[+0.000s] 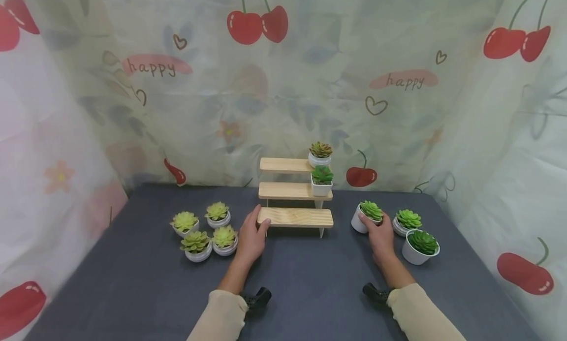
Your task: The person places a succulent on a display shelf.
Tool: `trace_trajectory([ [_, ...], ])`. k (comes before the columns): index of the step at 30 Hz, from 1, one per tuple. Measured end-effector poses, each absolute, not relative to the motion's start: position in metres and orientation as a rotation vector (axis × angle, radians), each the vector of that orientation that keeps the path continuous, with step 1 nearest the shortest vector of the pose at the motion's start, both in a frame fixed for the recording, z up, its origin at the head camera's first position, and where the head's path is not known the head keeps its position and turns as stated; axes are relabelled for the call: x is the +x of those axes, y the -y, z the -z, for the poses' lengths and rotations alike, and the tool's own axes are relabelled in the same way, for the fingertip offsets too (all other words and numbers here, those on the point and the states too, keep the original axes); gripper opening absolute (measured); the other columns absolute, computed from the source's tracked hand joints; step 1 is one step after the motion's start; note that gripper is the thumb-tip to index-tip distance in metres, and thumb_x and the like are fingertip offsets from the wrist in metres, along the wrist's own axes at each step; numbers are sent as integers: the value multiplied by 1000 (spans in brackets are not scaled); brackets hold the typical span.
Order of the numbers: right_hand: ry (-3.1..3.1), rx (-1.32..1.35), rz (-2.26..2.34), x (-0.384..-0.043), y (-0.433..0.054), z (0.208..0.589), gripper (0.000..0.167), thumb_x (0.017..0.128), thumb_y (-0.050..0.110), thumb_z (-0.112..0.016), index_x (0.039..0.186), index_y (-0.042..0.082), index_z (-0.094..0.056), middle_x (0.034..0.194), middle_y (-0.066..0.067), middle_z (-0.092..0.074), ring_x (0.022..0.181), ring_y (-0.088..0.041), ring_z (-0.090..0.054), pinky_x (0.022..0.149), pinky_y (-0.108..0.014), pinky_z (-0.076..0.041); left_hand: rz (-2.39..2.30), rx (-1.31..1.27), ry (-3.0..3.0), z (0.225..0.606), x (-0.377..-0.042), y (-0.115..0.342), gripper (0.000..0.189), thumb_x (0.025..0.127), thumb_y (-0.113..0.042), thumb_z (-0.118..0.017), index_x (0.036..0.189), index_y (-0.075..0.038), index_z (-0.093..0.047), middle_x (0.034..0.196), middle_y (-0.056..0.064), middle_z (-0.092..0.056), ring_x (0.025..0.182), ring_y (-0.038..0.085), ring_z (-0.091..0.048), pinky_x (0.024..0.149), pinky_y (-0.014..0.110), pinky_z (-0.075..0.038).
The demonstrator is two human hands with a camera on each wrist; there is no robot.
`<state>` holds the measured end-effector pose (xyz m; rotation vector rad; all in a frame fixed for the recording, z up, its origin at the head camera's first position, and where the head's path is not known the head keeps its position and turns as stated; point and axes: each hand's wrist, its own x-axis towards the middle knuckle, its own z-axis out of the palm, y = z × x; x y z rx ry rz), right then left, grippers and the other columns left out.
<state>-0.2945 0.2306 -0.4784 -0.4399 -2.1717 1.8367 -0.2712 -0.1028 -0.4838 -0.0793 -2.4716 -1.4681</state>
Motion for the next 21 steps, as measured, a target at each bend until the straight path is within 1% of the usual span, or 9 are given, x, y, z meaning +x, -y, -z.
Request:
trace_trajectory([
  [4,2170,-434,-1835,-294,-225,480,81,91,30,-70,150,-3,-25,148,-23,-36,135,-32,-35,110,-43,-30,1474,-78,2467,482,-271,104,54,101,-24,-54,149,-3,-38,145,21,-42,133,35,-40,107,51,-33],
  [10,2113,-426,-1890,-293,-218,481,79,91,25,-70,149,-4,-25,146,-23,-37,133,-30,-37,109,-41,-31,1469,-71,2472,483,-272,103,54,101,-24,-54,149,-4,-38,145,21,-42,134,35,-40,107,50,-33],
  [17,2074,-444,-1918,-289,-208,475,79,90,24,-71,149,-3,-25,146,-21,-37,133,-29,-38,110,-41,-31,1473,-69,2467,485,-273,102,54,101,-24,-55,149,-3,-38,145,21,-43,133,35,-41,107,50,-34],
  [21,2040,-407,-1937,-286,-202,471,77,90,17,-70,150,-2,-25,144,-21,-39,130,-29,-39,108,-42,-32,1475,-67,2469,484,-273,102,55,101,-24,-55,149,-4,-37,145,21,-42,133,34,-41,107,49,-34],
])
